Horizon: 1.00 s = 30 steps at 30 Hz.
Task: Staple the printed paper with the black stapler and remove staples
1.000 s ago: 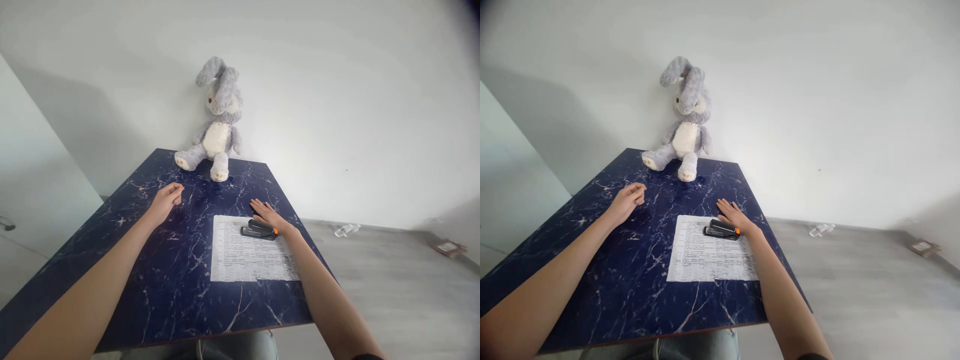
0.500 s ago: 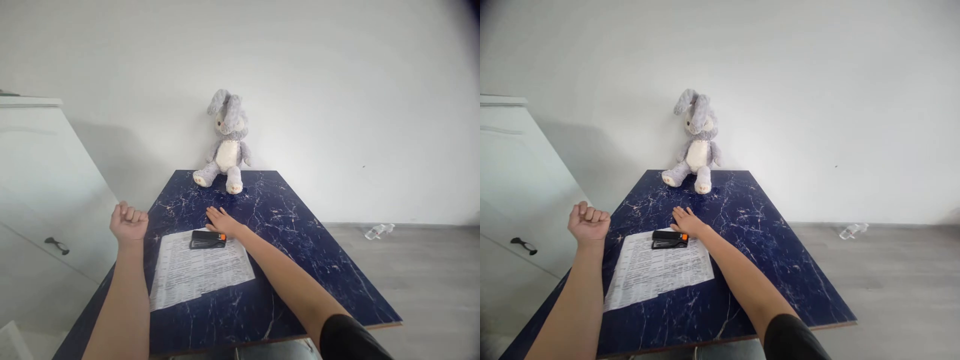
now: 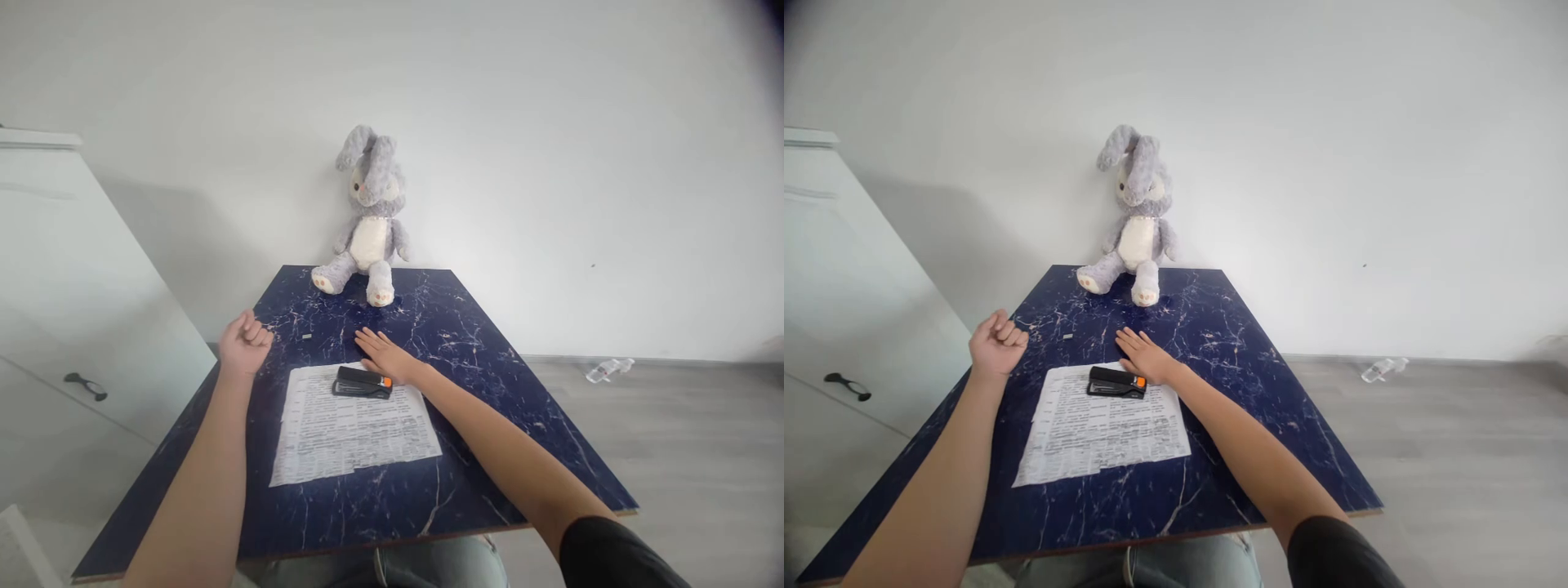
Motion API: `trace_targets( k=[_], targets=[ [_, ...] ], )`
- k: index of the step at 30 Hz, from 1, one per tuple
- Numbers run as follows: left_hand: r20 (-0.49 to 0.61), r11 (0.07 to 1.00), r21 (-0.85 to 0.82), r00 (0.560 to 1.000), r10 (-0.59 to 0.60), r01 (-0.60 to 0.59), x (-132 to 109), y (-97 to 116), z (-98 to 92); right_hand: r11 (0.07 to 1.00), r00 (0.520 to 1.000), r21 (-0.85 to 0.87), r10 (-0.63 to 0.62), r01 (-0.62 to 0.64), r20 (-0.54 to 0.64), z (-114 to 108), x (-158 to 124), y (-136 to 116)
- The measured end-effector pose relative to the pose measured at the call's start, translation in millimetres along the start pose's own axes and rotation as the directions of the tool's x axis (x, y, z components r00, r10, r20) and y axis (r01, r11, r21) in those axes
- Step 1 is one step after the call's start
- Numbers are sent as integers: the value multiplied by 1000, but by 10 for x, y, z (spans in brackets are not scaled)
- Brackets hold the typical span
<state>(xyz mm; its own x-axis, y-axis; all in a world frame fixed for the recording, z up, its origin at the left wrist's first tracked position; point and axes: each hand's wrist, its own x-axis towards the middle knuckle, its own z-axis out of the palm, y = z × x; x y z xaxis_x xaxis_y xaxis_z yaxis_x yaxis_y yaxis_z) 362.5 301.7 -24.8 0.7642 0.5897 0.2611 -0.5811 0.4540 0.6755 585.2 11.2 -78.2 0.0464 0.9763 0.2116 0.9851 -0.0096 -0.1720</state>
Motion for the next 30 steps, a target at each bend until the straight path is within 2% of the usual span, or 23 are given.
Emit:
trace_targets(
  k=[3, 6, 9, 12, 14, 17, 20, 22, 26, 28, 30],
  targets=[
    [55, 988, 90, 990, -127, 122, 19, -269, 275, 998, 998, 19, 66, -66, 15, -149, -374, 223],
    [97, 956, 217, 970, -222, 197, -48, -623, 637, 990, 990, 37, 137, -137, 14, -255, -700, 410],
    [37, 896, 394, 970, -240, 207, -195, -998, 981, 981, 982, 59, 188, -187, -14, -297, -900, 499],
    [0, 767, 624, 982, -190, 148, -337, -1288, 1186, 982, 986, 94, 168, -165, -17, -308, -960, 504],
    [61, 611, 790, 986, -154, 46, -393, -1401, 1226, 984, 991, 114, 137, -136, -6, -316, -956, 498],
    [208, 358, 923, 966, -151, -142, -434, -1479, 1205, 988, 995, 124, 97, -97, 1, -331, -945, 506],
    [340, 242, 927, 916, -212, -288, -470, -1504, 1195, 989, 997, 125, 80, -79, -4, -339, -954, 526],
    [380, 178, 923, 882, -278, -342, -503, -1503, 1223, 989, 998, 129, 70, -68, -10, -339, -961, 529],
    [367, -22, 913, 843, -394, -408, -565, -1454, 1325, 987, 1000, 161, 7, -12, 28, -323, -938, 485],
    [336, -117, 904, 850, -406, -412, -587, -1429, 1365, 981, 1000, 193, -10, 5, 25, -332, -911, 450],
    [284, -192, 905, 876, -389, -379, -599, -1424, 1381, 969, 999, 245, 16, -9, -27, -382, -898, 427]
  ],
)
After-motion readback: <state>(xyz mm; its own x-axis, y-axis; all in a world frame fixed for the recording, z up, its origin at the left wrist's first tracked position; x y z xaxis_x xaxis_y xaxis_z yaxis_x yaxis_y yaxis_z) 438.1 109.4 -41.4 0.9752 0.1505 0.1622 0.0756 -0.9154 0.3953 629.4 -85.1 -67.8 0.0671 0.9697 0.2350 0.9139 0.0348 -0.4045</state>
